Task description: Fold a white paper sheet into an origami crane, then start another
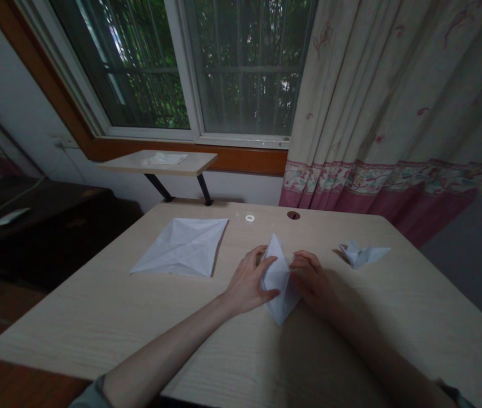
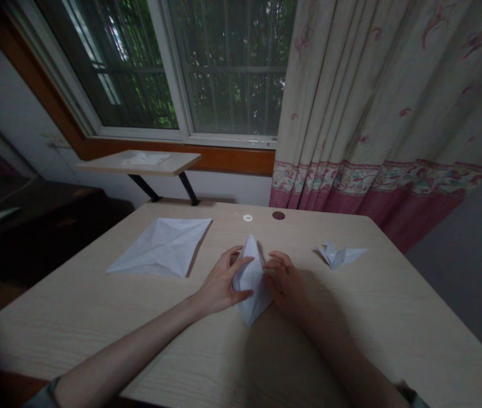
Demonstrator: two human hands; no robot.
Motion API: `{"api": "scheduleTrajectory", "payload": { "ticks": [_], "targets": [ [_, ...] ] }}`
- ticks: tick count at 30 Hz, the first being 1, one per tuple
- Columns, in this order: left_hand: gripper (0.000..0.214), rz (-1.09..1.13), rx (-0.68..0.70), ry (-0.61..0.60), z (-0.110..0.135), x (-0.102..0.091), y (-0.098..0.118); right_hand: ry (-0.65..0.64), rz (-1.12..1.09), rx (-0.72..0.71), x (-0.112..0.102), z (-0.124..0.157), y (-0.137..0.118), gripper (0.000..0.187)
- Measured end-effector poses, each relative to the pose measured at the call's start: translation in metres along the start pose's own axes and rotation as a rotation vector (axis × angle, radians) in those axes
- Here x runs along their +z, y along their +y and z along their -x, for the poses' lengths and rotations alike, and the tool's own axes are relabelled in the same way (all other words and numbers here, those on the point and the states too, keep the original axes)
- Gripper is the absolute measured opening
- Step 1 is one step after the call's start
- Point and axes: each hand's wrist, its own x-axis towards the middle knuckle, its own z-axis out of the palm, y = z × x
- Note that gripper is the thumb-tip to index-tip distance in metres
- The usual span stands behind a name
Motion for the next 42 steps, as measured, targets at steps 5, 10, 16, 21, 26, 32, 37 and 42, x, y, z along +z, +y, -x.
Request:
{"api": "scheduleTrajectory", "payload": {
  "ticks": [5,10,16,21,26,32,37,42],
  "targets": [
    [0.087,0.013,-0.058,-0.019,0.0,-0.001,0.002,-0.014,0.013,-0.009,0.001,0.0,0.001,0.021],
    [0.086,0.047,-0.075,-0.008,-0.001,-0.002,0.003,-0.03,0.024,-0.03,0.002,0.002,0.004,0.024],
    [0.074,0.102,-0.043,0.037,-0.002,-0.002,0.001,-0.044,0.047,-0.051,0.004,0.005,0.009,0.029],
    [0.067,0.125,-0.057,0.069,-0.002,-0.001,0.001,-0.046,0.039,-0.074,0.006,0.006,0.014,0.03],
    [0.062,0.159,-0.093,0.082,-0.003,-0.002,0.001,-0.039,0.001,-0.107,0.006,0.006,0.015,0.033],
    [0.044,0.218,-0.124,0.127,-0.002,-0.003,0.0,-0.073,-0.005,-0.075,0.006,0.004,0.013,0.03],
    [0.03,0.269,-0.209,0.219,-0.003,-0.004,-0.002,-0.044,0.029,-0.095,0.007,0.004,0.013,0.027],
    [0.021,0.281,-0.252,0.263,-0.005,-0.004,-0.004,-0.036,0.022,0.002,0.007,0.003,0.011,0.027]
  ]
}}
